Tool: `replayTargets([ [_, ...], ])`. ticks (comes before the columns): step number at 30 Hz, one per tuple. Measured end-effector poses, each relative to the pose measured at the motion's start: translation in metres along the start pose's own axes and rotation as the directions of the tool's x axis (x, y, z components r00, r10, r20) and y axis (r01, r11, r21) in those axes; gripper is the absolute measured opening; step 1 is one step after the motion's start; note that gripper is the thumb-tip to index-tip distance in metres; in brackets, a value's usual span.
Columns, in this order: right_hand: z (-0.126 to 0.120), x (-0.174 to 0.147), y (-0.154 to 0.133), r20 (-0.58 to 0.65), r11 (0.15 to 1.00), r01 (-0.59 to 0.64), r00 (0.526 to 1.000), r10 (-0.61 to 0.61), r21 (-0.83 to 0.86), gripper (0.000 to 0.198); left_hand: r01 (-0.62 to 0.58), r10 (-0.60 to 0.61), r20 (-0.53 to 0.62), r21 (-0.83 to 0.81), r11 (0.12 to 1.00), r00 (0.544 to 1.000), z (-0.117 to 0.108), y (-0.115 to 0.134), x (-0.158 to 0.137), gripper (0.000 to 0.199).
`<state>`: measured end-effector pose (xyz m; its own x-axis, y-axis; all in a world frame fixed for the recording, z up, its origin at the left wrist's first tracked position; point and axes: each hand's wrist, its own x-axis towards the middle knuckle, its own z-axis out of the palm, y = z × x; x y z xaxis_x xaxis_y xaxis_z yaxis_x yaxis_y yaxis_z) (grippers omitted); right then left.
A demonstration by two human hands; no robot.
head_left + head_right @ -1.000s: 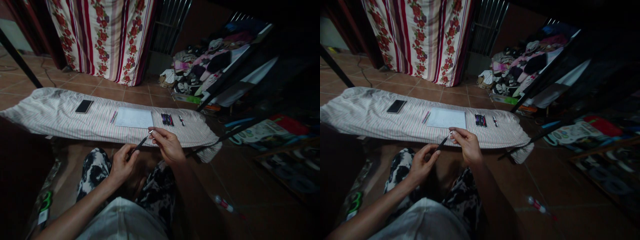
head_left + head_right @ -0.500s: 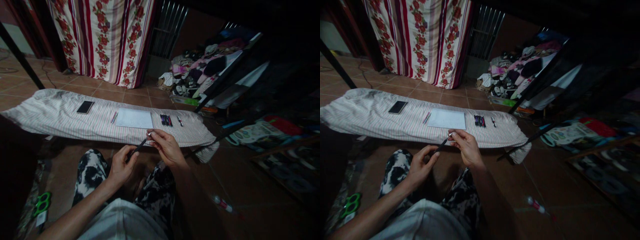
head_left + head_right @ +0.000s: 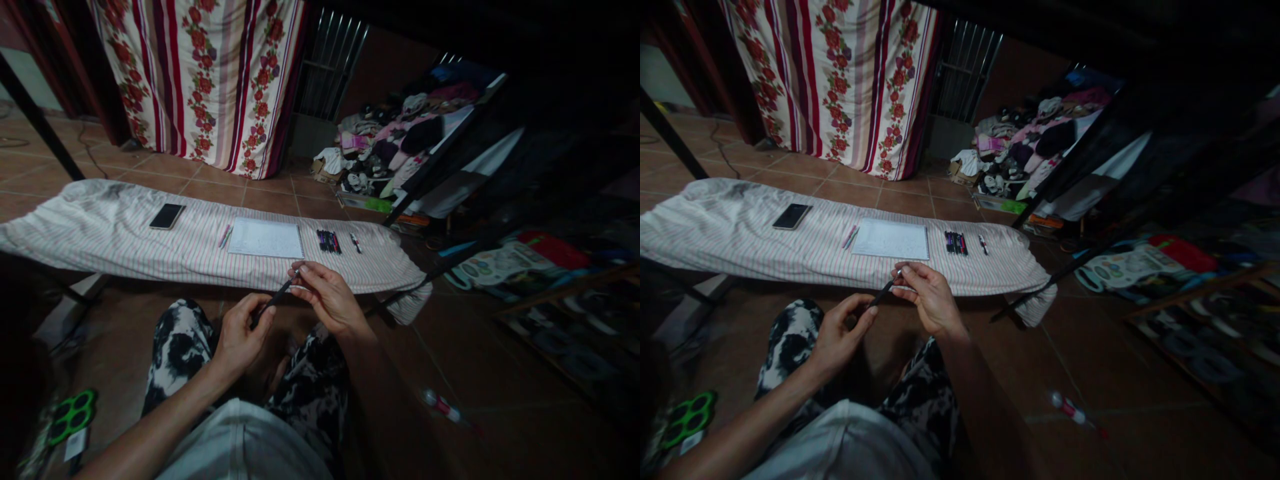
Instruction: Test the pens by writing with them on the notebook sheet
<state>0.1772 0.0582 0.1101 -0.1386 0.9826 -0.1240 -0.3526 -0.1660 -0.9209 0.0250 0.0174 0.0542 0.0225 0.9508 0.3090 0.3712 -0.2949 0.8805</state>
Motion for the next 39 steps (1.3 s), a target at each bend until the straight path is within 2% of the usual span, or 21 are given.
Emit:
replayTargets([
  [19, -0.0017, 0.0009, -0.0008, -0.007, 0.999, 0.015, 1.000, -0.016, -0.033, 0.017, 0.071, -0.070, 0.014, -0.029, 0.997, 0.997, 0.0020, 0.0042, 0.0028, 0.016],
  [31, -0.0008, 0.0021, -0.0007, -0.007, 0.992, 0.055, 0.998, -0.056, -0.116, 0.020, 0.041, -0.042, 0.015, 0.020, 0.999, 0.999, -0.0018, 0.0015, 0.0052, 0.018],
  [39, 0.0013, 0.0027, -0.0026, -0.029, 0.992, 0.029, 0.999, -0.033, -0.126, 0.022, 0.030, -0.029, -0.020, 0.040, 0.999, 0.999, -0.0027, -0.0043, 0.0063, 0.017],
])
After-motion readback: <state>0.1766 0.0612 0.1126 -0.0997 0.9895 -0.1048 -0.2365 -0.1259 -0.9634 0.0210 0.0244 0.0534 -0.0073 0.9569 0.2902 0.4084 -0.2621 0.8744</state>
